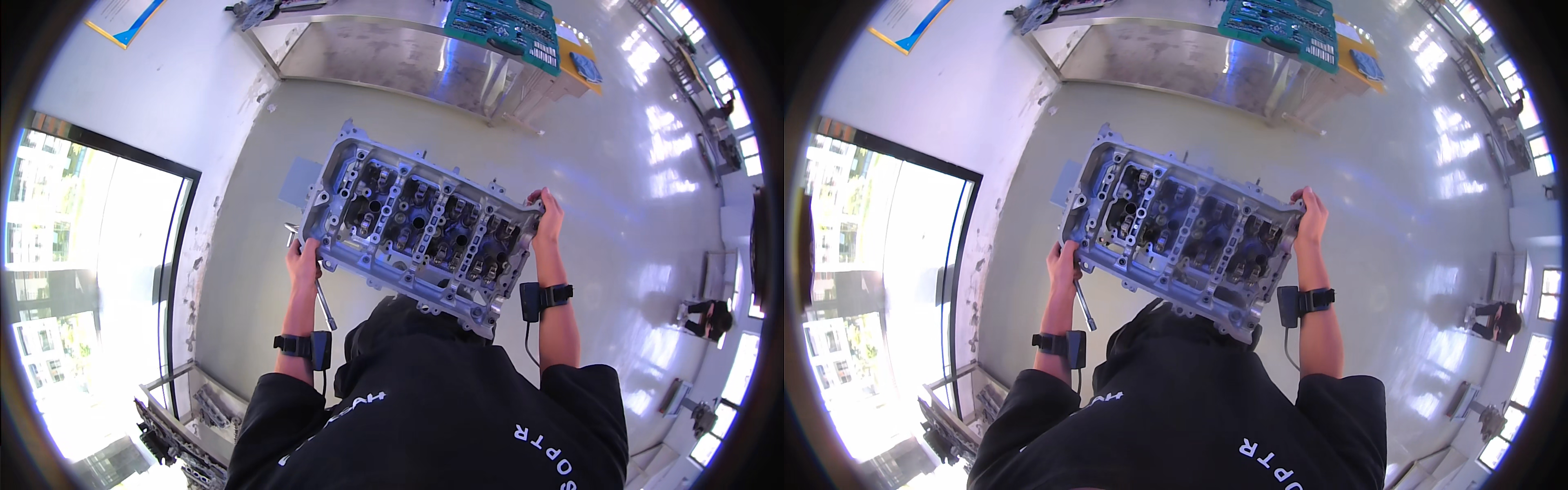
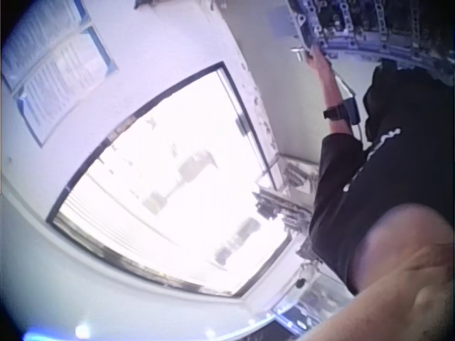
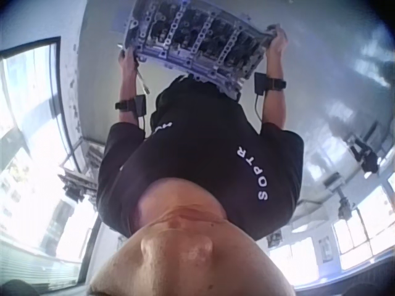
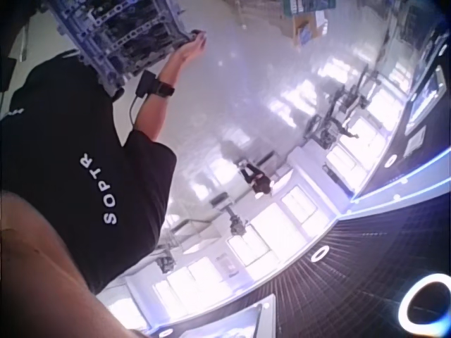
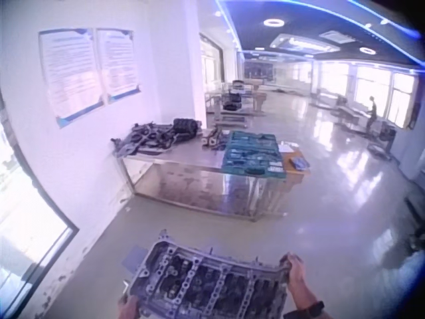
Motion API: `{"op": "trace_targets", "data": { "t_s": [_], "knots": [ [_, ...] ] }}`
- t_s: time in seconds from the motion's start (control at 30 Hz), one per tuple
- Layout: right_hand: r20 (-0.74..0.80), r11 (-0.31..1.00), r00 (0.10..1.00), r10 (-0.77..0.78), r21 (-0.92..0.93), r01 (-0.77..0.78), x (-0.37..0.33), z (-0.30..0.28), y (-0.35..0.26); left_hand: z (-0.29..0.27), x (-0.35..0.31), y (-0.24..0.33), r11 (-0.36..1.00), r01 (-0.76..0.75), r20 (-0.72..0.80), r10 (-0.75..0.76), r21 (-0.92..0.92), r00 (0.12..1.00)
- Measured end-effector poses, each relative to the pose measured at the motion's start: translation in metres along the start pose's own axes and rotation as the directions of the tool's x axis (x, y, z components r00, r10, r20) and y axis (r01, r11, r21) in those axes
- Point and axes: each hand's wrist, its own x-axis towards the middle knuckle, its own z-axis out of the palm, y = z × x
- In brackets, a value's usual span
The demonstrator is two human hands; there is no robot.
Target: Disassembling components of an engine, specifically removing a ladder frame or camshaft housing from the engine block.
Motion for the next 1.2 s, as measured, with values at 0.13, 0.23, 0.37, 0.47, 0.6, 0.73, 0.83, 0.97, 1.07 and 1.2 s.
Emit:
{"op": "trace_targets", "data": {
  "t_s": [0.13, 0.23, 0.37, 0.47, 0.6, 0.73, 0.83, 0.97, 1.07, 1.2],
  "knots": [
    [-0.059, 1.000, 0.998, 0.026, 0.004, -0.026, -0.014, -0.006, -0.007, -0.003, 0.003, 0.003, 0.999, -0.014, 0.035, 0.012, 0.052, 0.999],
    [-0.071, 1.000, 0.997, 0.006, 0.004, -0.006, -0.023, -0.007, -0.017, -0.005, 0.009, 0.002, 0.999, -0.010, 0.067, 0.007, 0.043, 0.998],
    [-0.131, 1.000, 0.991, 0.024, -0.012, -0.026, -0.048, -0.014, -0.033, -0.011, 0.011, 0.006, 1.000, -0.012, 0.118, 0.009, 0.022, 0.993],
    [-0.150, 0.999, 0.988, -0.029, 0.023, 0.033, -0.066, -0.014, -0.042, -0.013, 0.007, 0.013, 1.000, -0.020, 0.167, 0.020, 0.000, 0.986],
    [-0.181, 0.998, 0.982, -0.060, -0.009, 0.059, -0.079, -0.014, -0.047, -0.017, 0.008, 0.016, 1.000, -0.013, 0.183, 0.013, 0.000, 0.983],
    [-0.186, 0.998, 0.981, -0.062, -0.034, 0.056, -0.086, -0.018, -0.041, -0.019, 0.006, 0.018, 0.998, -0.015, 0.180, 0.002, 0.068, 0.984],
    [-0.248, 0.999, 0.968, -0.027, 0.029, 0.036, -0.097, -0.016, -0.029, -0.018, 0.021, 0.013, 0.993, -0.032, 0.199, 0.009, 0.111, 0.980],
    [-0.287, 0.998, 0.958, -0.008, 0.059, 0.026, -0.106, -0.031, -0.006, -0.004, 0.028, 0.013, 0.984, -0.043, 0.231, 0.002, 0.172, 0.973],
    [-0.310, 0.992, 0.949, 0.066, 0.125, -0.028, -0.121, -0.029, -0.003, -0.004, 0.036, 0.017, 0.978, -0.013, 0.248, -0.039, 0.206, 0.968],
    [-0.382, 0.991, 0.914, 0.133, 0.058, -0.120, -0.129, -0.048, 0.035, -0.007, 0.038, 0.030, 0.952, 0.047, 0.253, -0.127, 0.301, 0.959]
  ]
}}
